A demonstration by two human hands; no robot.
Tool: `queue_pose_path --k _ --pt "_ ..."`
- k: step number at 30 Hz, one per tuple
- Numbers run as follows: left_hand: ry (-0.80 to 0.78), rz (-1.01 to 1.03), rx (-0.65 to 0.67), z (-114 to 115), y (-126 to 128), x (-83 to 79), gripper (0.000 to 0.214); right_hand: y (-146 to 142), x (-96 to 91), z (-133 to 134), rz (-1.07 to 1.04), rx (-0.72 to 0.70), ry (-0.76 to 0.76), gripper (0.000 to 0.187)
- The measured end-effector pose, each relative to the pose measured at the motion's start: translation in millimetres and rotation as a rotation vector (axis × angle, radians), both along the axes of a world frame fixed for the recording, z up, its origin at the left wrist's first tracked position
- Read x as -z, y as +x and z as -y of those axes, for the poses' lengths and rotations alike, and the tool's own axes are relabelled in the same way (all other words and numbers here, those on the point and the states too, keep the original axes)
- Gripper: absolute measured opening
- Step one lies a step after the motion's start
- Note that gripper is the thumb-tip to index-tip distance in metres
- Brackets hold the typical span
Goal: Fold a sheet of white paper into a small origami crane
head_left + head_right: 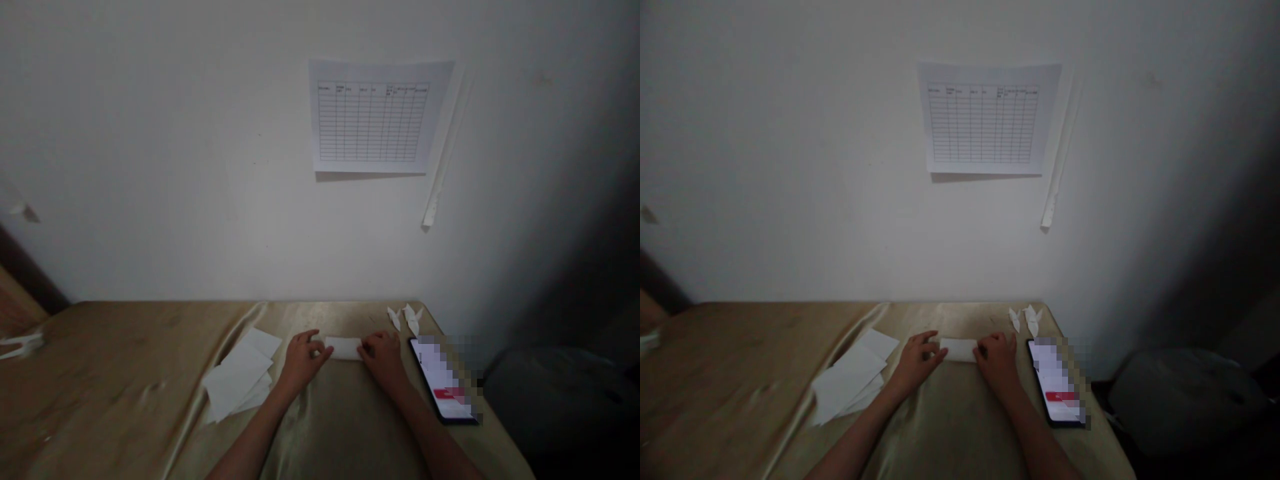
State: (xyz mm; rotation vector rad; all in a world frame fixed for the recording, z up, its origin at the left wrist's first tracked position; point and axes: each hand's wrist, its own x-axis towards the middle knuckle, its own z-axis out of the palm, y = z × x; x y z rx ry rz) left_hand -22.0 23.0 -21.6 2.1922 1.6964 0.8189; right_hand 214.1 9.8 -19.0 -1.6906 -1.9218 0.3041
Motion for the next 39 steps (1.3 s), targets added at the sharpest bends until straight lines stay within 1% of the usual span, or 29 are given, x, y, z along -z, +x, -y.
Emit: queue_pose_path --k 2,5,7,9,10,13,14,22,29,39 --pt "0.013 -0.008 -0.014 1 3 -0.1 0.023 -3 0.9 1 0.005 0.002 0.001 0.013" --pt "0.030 -0.036 -0.045 3 7 -0.1 0.013 -7 0.5 3 0.004 0.005 0.003 0.013" --pt "0.044 -0.035 -0.056 5 9 -0.3 0.025 -8 -0.5 4 0.009 0.010 0.015 0.013" --pt "0.055 -0.034 -0.035 6 9 -1.0 0.037 -9 -1.5 5 0.018 0.011 0.025 0.013" --pt "0.057 -0.042 -0.022 6 10 -1.6 0.036 -10 -2.0 5 0.022 0.011 0.025 0.013" --pt "0.046 -0.087 0.016 7 9 -3.6 0.017 -10 -2.3 5 0.030 0.021 0.022 0.013" --pt "0.040 -0.101 0.024 7 8 -4.0 0.014 -11 -2.0 5 0.030 0.026 0.024 0.013" --pt "0.015 -0.196 0.071 9 3 -4.6 0.023 -11 -0.3 4 0.017 0.030 0.039 0.012" --pt "0.010 -0.194 0.058 11 5 -7.7 0.023 -11 -0.6 5 0.007 0.040 0.040 0.012" --pt "-0.002 -0.198 0.047 11 5 -6.3 0.023 -13 -1.7 6 0.042 0.053 0.035 0.015"
